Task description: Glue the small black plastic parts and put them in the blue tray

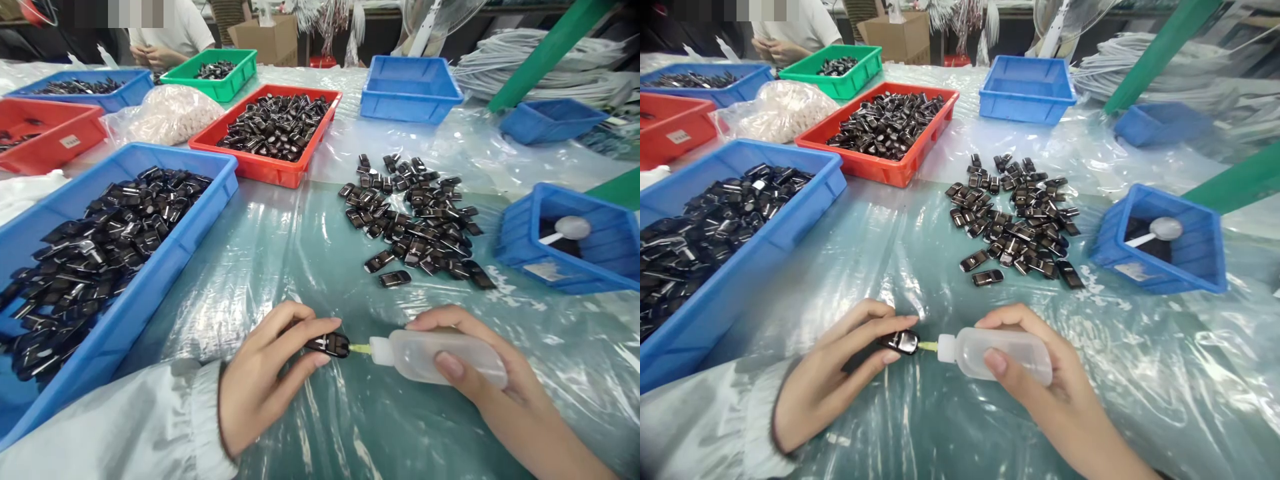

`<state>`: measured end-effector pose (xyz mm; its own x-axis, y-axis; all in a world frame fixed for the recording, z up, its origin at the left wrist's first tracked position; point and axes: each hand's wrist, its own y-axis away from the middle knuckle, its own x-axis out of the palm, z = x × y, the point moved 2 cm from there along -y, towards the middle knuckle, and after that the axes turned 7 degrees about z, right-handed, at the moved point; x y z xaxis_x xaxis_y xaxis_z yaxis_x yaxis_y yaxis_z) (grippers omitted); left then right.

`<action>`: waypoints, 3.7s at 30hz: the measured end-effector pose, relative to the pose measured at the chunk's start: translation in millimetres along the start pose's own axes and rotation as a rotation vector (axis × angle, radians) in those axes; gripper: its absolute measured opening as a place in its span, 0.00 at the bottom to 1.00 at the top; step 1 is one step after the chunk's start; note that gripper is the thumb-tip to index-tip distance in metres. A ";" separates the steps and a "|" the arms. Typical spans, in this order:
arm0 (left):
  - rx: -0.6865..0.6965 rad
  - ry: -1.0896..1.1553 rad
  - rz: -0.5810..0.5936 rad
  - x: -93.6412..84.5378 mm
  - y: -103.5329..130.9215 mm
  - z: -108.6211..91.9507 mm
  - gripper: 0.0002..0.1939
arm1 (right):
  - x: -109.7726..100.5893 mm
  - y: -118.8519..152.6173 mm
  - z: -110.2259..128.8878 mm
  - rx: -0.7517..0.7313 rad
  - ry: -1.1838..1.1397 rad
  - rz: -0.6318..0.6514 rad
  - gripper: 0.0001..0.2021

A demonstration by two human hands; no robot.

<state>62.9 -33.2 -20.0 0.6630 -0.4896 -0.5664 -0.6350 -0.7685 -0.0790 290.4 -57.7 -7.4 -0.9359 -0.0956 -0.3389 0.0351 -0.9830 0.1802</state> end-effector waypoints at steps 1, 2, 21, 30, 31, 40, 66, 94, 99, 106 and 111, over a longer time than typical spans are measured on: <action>0.000 0.004 -0.001 0.1 0.2 0.3 0.16 | -0.7 -0.3 -0.8 -0.001 0.004 0.002 0.13; -0.001 0.009 -0.002 0.0 0.3 0.4 0.15 | -1.5 -0.6 -1.5 -0.011 0.017 0.015 0.13; 0.004 0.001 -0.015 -1.2 0.4 -1.7 0.13 | -4.3 -4.8 -3.2 -0.125 0.125 0.135 0.08; 0.024 0.013 -0.027 -1.9 -0.3 -2.4 0.13 | -2.4 -3.5 -3.5 -0.117 0.159 0.103 0.07; 0.023 0.014 -0.027 -1.9 -0.4 -2.3 0.13 | -2.5 -3.4 -3.7 -0.114 0.163 0.104 0.07; 0.023 -0.001 -0.018 -1.4 0.0 -1.3 0.13 | -2.5 -4.8 -3.0 -0.201 0.196 0.062 0.06; -0.162 0.095 -0.199 -4.2 -2.3 10.1 0.11 | -0.7 -13.8 -16.0 -0.335 0.103 -0.312 0.22; 0.267 -0.189 -0.215 -0.6 6.8 -1.4 0.14 | 53.8 -14.0 26.3 0.078 -0.543 0.352 0.07; 0.310 -0.204 -0.222 -3.1 6.9 -3.5 0.13 | 61.1 -10.7 21.0 0.130 -0.690 0.378 0.07; 0.369 -0.244 -0.273 1.2 7.8 -12.2 0.13 | 70.5 -12.1 18.8 0.118 -0.697 0.430 0.13; 0.335 -0.379 -0.353 -22.3 16.1 -40.6 0.13 | 47.3 -0.3 22.9 -0.107 -0.537 0.286 0.12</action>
<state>54.0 -51.4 24.7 0.7076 -0.0012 -0.7066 -0.5340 -0.6558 -0.5336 238.1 -58.3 -2.3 -0.9291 -0.2925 0.2264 0.3193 -0.9432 0.0919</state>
